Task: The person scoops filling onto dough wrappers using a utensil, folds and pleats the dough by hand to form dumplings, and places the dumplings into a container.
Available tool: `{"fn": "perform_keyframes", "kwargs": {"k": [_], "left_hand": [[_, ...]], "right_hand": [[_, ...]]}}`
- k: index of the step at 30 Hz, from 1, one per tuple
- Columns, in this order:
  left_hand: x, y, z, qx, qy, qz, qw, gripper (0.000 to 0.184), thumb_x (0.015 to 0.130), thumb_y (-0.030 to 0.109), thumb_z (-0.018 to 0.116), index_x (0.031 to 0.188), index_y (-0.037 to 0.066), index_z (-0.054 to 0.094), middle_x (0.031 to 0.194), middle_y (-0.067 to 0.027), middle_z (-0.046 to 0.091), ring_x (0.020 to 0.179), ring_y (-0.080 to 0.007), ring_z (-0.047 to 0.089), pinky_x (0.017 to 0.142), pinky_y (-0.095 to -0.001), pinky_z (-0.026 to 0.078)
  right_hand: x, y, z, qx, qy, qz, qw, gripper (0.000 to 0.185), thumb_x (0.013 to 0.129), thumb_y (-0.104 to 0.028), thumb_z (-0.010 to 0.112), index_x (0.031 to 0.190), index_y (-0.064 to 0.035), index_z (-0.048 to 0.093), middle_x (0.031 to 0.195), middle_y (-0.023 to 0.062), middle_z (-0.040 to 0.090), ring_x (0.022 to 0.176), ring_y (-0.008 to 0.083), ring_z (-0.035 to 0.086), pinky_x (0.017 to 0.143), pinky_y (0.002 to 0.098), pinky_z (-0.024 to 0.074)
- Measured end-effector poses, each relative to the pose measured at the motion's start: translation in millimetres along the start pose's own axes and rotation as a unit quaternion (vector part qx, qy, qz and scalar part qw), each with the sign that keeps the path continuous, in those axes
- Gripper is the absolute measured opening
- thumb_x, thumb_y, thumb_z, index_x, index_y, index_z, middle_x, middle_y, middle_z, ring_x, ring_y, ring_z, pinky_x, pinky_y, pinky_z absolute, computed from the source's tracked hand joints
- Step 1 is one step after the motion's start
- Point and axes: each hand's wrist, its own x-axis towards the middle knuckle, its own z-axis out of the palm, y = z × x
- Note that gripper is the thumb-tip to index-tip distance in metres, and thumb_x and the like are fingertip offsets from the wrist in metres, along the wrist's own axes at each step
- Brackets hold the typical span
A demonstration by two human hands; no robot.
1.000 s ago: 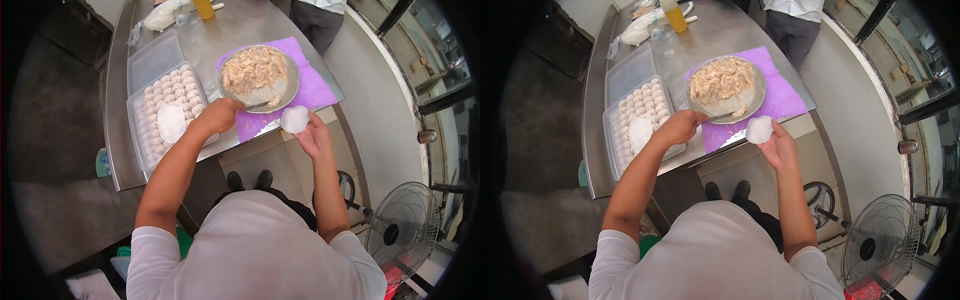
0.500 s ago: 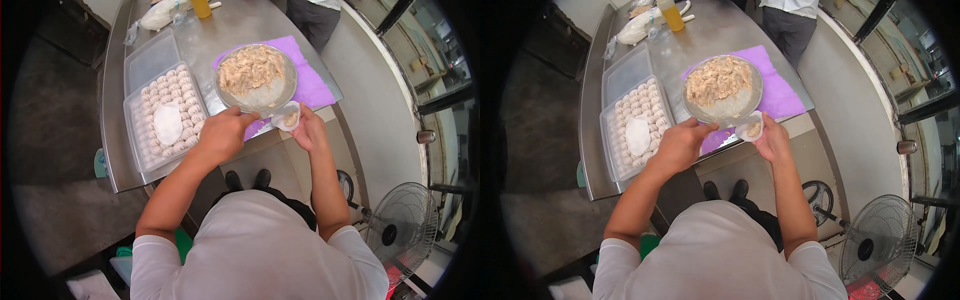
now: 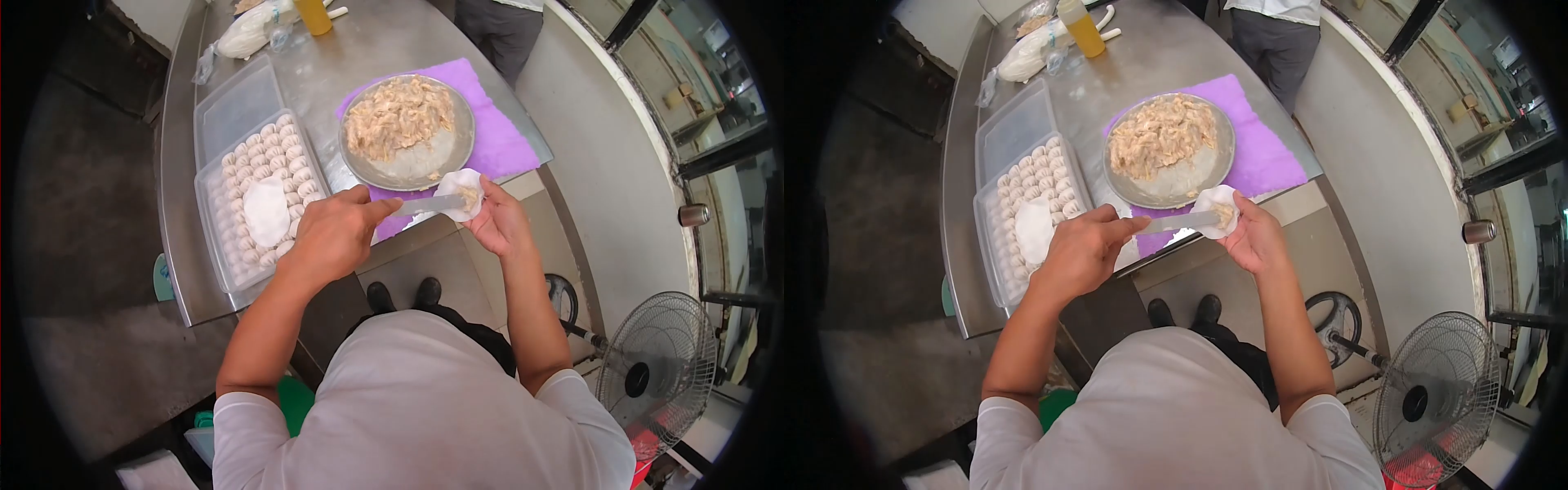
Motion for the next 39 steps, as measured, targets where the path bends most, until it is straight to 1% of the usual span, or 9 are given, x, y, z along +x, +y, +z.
{"fn": "perform_keyframes", "kwargs": {"k": [14, 23, 26, 28, 35, 36, 37, 38, 39], "left_hand": [[-6, 6, -1, 0.003, 0.022, 0.031, 0.999, 0.038, 0.085, -0.002, 0.067, 0.118, 0.014, 0.074, 0.083, -0.0111, 0.064, 0.075, -0.0321, 0.064, 0.065, -0.0432, 0.052], [-9, -5, 5, -0.012, 0.010, -0.008, 1.000, 0.037, 0.085, -0.004, 0.066, 0.116, 0.014, 0.075, 0.084, -0.0123, 0.065, 0.077, -0.0317, 0.065, 0.067, -0.0429, 0.051], [-2, -17, 3, -0.045, 0.009, -0.052, 0.998, 0.033, 0.088, 0.001, 0.065, 0.117, 0.012, 0.075, 0.086, -0.0154, 0.066, 0.079, -0.0346, 0.065, 0.071, -0.0453, 0.052], [10, -33, 18, 0.069, -0.023, -0.129, 0.989, 0.032, 0.092, 0.008, 0.063, 0.123, 0.009, 0.072, 0.094, -0.0187, 0.067, 0.085, -0.0368, 0.064, 0.080, -0.0469, 0.052], [34, -23, 65, 0.096, 0.068, -0.152, 0.981, 0.037, 0.097, 0.017, 0.063, 0.130, 0.001, 0.064, 0.110, -0.0157, 0.069, 0.101, -0.0369, 0.066, 0.093, -0.0462, 0.051], [34, -13, 74, -0.227, 0.063, -0.199, 0.951, 0.037, 0.099, 0.018, 0.064, 0.130, -0.002, 0.063, 0.112, -0.0138, 0.069, 0.104, -0.0335, 0.067, 0.093, -0.0441, 0.052], [31, -7, 79, -0.526, 0.056, -0.227, 0.818, 0.038, 0.100, 0.019, 0.064, 0.130, -0.004, 0.061, 0.115, -0.0120, 0.068, 0.106, -0.0301, 0.067, 0.094, -0.0420, 0.054], [29, -6, 80, -0.524, 0.062, -0.230, 0.818, 0.038, 0.100, 0.019, 0.064, 0.130, -0.004, 0.061, 0.115, -0.0120, 0.068, 0.106, -0.0301, 0.067, 0.094, -0.0420, 0.054], [28, -2, 78, -0.609, 0.040, -0.252, 0.751, 0.037, 0.100, 0.019, 0.065, 0.128, -0.006, 0.061, 0.116, -0.0118, 0.068, 0.106, -0.0259, 0.067, 0.094, -0.0391, 0.055]], "right_hand": [[-7, -4, 9, 0.008, -0.004, -0.030, 1.000, 0.042, 0.108, -0.023, 0.044, 0.139, 0.0061, 0.046, 0.135, 0.0207, 0.059, 0.125, 0.0319, 0.060, 0.109, 0.0456, 0.0485], [-11, -2, 9, 0.037, -0.001, -0.039, 0.999, 0.043, 0.108, -0.022, 0.045, 0.139, 0.0074, 0.044, 0.138, 0.0219, 0.057, 0.128, 0.0327, 0.058, 0.111, 0.0458, 0.0473], [-12, -4, 1, 0.014, 0.015, -0.062, 0.998, 0.042, 0.107, -0.020, 0.046, 0.139, 0.0077, 0.044, 0.139, 0.0223, 0.056, 0.129, 0.0334, 0.057, 0.111, 0.0475, 0.0473], [-12, -2, 3, -0.017, 0.016, -0.065, 0.998, 0.042, 0.107, -0.019, 0.047, 0.139, 0.0079, 0.044, 0.139, 0.0225, 0.056, 0.129, 0.0339, 0.057, 0.111, 0.0487, 0.0473], [-29, 5, 41, 0.055, -0.006, -0.009, 0.998, 0.042, 0.100, -0.011, 0.056, 0.136, 0.0083, 0.046, 0.134, 0.0211, 0.058, 0.125, 0.0326, 0.059, 0.108, 0.0506, 0.0474], [-28, 9, 45, 0.083, -0.022, 0.017, 0.996, 0.042, 0.099, -0.011, 0.058, 0.136, 0.0068, 0.048, 0.133, 0.0200, 0.060, 0.123, 0.0302, 0.061, 0.106, 0.0481, 0.0485], [-26, 16, 46, 0.084, -0.023, 0.024, 0.996, 0.042, 0.099, -0.011, 0.058, 0.136, 0.0068, 0.048, 0.133, 0.0200, 0.060, 0.123, 0.0302, 0.061, 0.106, 0.0481, 0.0485], [-21, 21, 45, 0.035, -0.008, 0.025, 0.999, 0.041, 0.099, -0.012, 0.060, 0.135, 0.0050, 0.051, 0.130, 0.0170, 0.061, 0.120, 0.0267, 0.061, 0.103, 0.0441, 0.0489], [-19, 25, 48, -0.013, 0.008, 0.024, 1.000, 0.041, 0.098, -0.013, 0.062, 0.134, 0.0031, 0.053, 0.128, 0.0141, 0.063, 0.118, 0.0232, 0.062, 0.101, 0.0401, 0.0493]]}}
